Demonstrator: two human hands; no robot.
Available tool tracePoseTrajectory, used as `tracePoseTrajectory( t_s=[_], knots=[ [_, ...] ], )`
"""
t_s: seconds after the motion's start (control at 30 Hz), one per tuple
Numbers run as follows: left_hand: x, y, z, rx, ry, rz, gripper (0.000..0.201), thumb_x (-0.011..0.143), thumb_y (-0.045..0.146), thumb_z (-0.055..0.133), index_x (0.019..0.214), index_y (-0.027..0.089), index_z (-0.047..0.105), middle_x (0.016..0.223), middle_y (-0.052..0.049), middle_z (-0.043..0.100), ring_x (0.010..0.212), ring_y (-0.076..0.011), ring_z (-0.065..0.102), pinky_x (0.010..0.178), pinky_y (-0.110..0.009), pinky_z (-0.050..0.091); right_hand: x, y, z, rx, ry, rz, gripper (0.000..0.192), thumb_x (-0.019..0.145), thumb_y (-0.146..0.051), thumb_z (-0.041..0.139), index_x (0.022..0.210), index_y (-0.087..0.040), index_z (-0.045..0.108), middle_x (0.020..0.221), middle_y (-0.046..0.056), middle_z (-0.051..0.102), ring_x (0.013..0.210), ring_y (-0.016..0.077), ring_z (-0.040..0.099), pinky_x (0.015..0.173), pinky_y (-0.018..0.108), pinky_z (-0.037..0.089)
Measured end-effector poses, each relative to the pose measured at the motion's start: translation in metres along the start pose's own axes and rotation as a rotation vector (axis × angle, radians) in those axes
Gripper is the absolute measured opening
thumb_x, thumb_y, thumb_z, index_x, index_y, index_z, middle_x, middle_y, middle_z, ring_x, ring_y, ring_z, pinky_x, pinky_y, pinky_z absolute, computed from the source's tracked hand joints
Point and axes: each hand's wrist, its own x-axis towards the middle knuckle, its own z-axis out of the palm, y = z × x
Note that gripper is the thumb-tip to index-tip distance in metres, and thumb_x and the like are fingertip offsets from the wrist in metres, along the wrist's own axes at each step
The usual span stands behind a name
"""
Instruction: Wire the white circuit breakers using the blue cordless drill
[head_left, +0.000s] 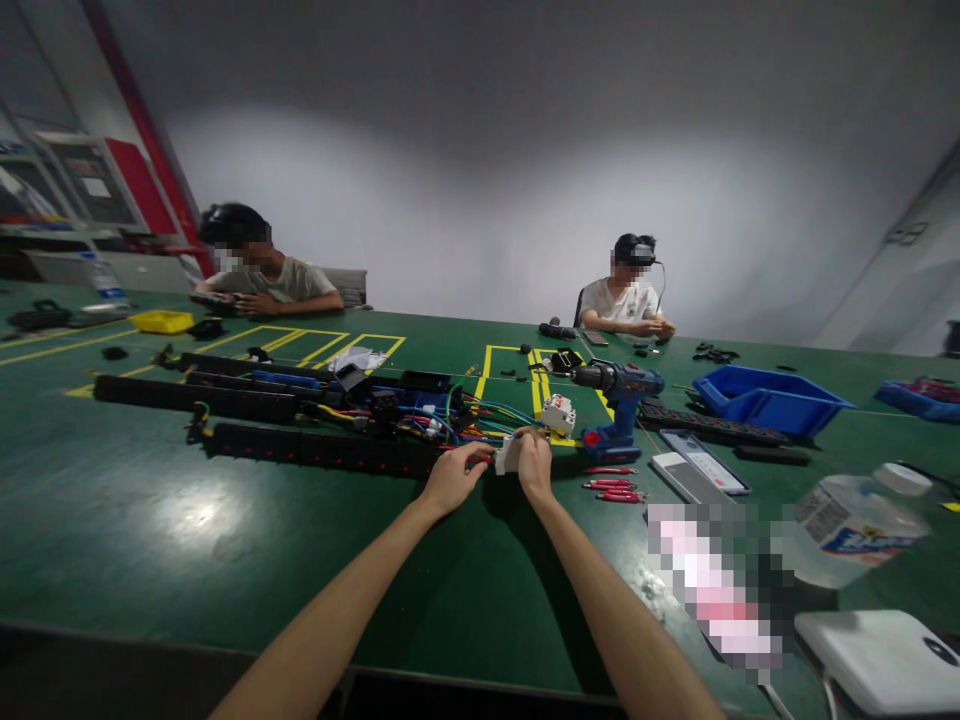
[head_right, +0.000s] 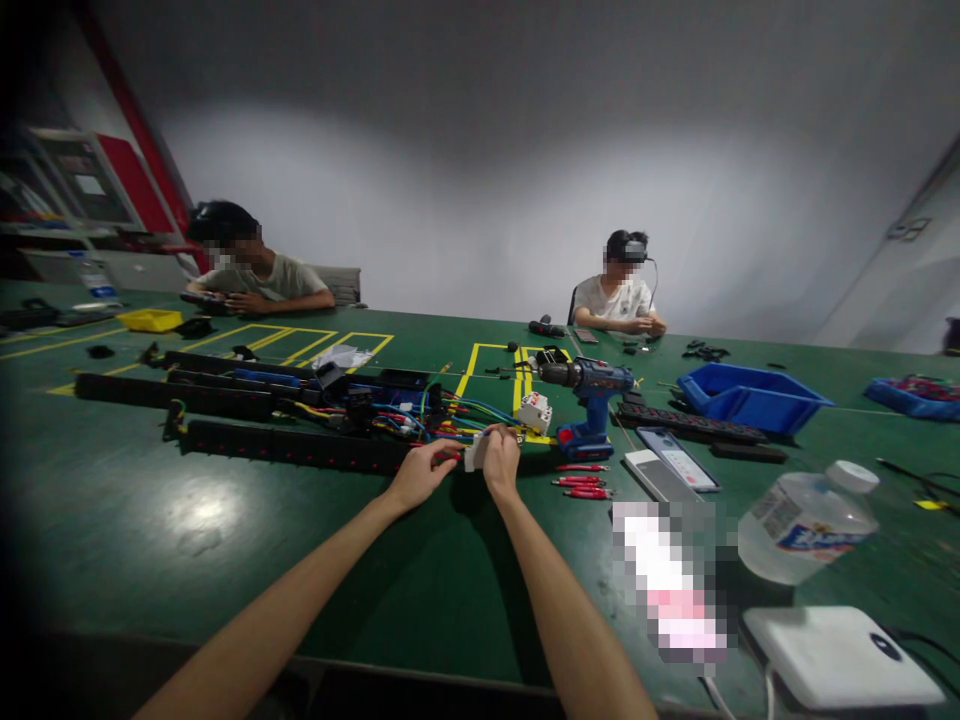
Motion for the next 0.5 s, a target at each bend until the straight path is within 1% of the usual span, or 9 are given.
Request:
tracePoseTrajectory(
  t_s=[0.13,0.27,0.33,0.5],
  knots=[
    [0.0,-0.0007,0.0004,0.008,-0.003,0.001,0.034,0.087,0.018,0.06,0.118,0.028,0.07,0.103,0.0,0.076,0.083,-0.0179,0.07,0.072,-0.027,0.054,-0.0037,-0.0019,0.0022,0.024,-0.021,0.02,0.035,0.083,-0.038,0.036,0.082,-0.021,0.067,0.088,0.005,0.068,0.084,0.0214,0.06,0.073,0.028,0.045],
    [0.0003,-0.0044,0.0025,0.031,0.011,-0.027,0.036,0.086,0.02,0.061,0.12,0.027,0.068,0.1,0.001,0.075,0.061,-0.0134,0.063,0.064,-0.026,0.051,-0.0072,-0.004,0.0036,0.053,-0.042,0.042,0.034,0.082,-0.037,0.036,0.082,-0.021,0.067,0.082,0.004,0.068,0.082,0.0215,0.061,0.072,0.028,0.045],
    [0.0005,-0.0065,0.0036,0.034,0.012,-0.051,0.038,0.085,0.021,0.062,0.122,0.027,0.066,0.1,0.001,0.075,0.054,-0.0117,0.059,0.061,-0.026,0.05,-0.0085,-0.0053,0.0037,0.065,-0.046,0.046,0.034,0.082,-0.037,0.036,0.081,-0.021,0.066,0.08,0.003,0.067,0.081,0.0215,0.061,0.071,0.028,0.045],
    [0.0012,-0.0088,0.0045,0.004,-0.005,-0.033,0.036,0.085,0.022,0.061,0.12,0.027,0.067,0.1,0.001,0.075,0.055,-0.0116,0.058,0.059,-0.025,0.047,-0.0107,-0.0096,0.0023,0.089,-0.045,0.032,0.032,0.081,-0.037,0.037,0.079,-0.021,0.064,0.084,0.004,0.067,0.083,0.0211,0.06,0.072,0.028,0.044]
  ],
)
